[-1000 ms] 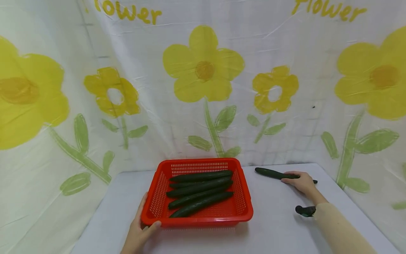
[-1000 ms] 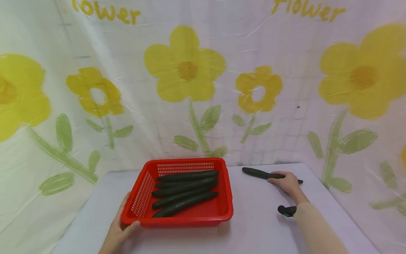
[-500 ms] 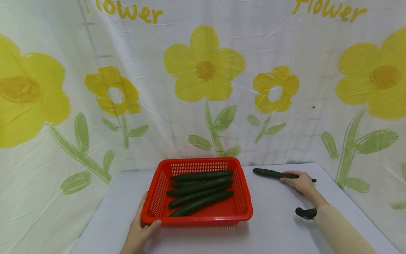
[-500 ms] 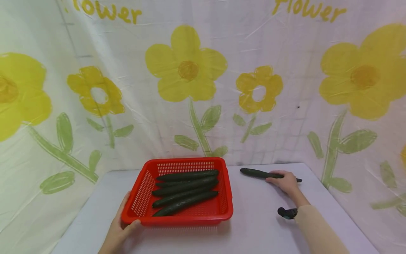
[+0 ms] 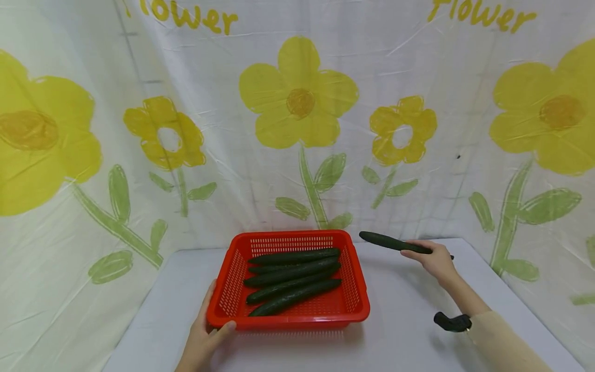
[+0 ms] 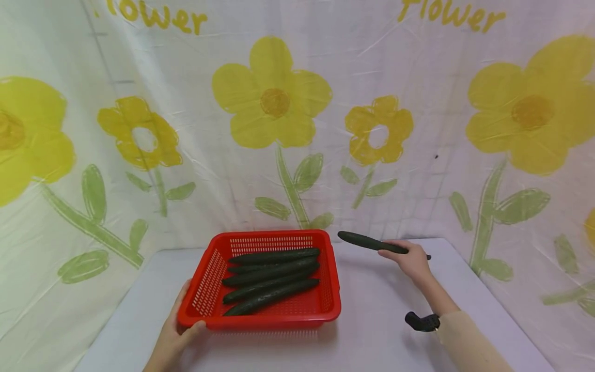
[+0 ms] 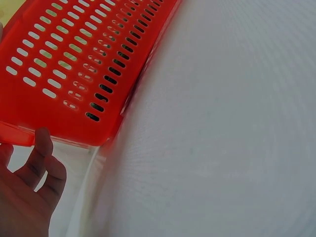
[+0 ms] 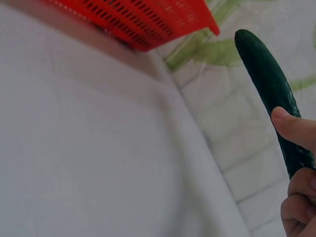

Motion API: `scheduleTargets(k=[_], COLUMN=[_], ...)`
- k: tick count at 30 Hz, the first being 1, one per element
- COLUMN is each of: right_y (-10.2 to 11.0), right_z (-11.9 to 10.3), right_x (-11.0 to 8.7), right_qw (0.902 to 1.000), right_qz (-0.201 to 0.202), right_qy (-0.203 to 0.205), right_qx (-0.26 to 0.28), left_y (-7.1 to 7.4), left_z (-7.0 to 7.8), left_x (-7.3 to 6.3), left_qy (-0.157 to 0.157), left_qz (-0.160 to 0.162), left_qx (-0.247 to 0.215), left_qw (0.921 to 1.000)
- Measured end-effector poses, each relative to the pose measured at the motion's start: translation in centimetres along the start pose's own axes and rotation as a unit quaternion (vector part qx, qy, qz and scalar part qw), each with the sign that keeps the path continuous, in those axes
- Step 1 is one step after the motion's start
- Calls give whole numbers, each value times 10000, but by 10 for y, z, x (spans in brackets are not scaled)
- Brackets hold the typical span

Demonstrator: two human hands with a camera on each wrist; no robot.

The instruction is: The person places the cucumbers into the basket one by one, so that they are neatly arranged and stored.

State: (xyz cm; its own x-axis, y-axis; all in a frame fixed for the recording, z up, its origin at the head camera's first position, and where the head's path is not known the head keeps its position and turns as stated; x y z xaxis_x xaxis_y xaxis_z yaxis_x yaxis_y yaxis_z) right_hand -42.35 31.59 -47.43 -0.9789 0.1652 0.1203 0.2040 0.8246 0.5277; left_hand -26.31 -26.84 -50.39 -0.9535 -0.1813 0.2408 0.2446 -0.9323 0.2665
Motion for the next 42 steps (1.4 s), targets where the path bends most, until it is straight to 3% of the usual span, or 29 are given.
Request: scheduleTargets(k=[6, 12, 24, 32, 42], right_y=[-1, -18, -87, -131, -180], right_z=[-28, -57, -131, -186, -208], right_x=[-5, -7, -15, -28, -33], right_qw=[9993, 9970, 9894, 9786, 9764], right_qz=[-101, -250, -786, -1279, -1368], right_qy=[-130, -118, 375, 619, 540], right_qx=[329, 720, 1159, 1487, 1581], left_y=[1, 1, 0, 2, 1], left_z=[0, 1, 2, 2, 0], left_x=[1, 1, 1, 1, 1], left_qy=[26, 74, -67, -48, 4], left_qz=[-8, -39, -43, -16, -72], left_qx=[14, 35, 62, 41, -105], left_qw=[10000, 10000, 9999, 10000, 9999])
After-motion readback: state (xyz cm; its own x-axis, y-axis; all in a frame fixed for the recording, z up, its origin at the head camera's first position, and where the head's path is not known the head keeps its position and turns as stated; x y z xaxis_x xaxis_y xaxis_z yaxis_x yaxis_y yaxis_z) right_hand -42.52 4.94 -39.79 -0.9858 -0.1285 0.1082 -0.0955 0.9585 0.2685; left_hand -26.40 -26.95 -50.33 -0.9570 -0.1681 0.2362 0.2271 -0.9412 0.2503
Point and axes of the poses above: each hand's wrist, its own x-axis towards the middle knuckle, its own y-axis out of the back of the hand, z = x × y, the point moved 7 cm from there along x, towards the middle knuckle, and after that the axes turned 7 degrees about z, right-handed, at the moved point
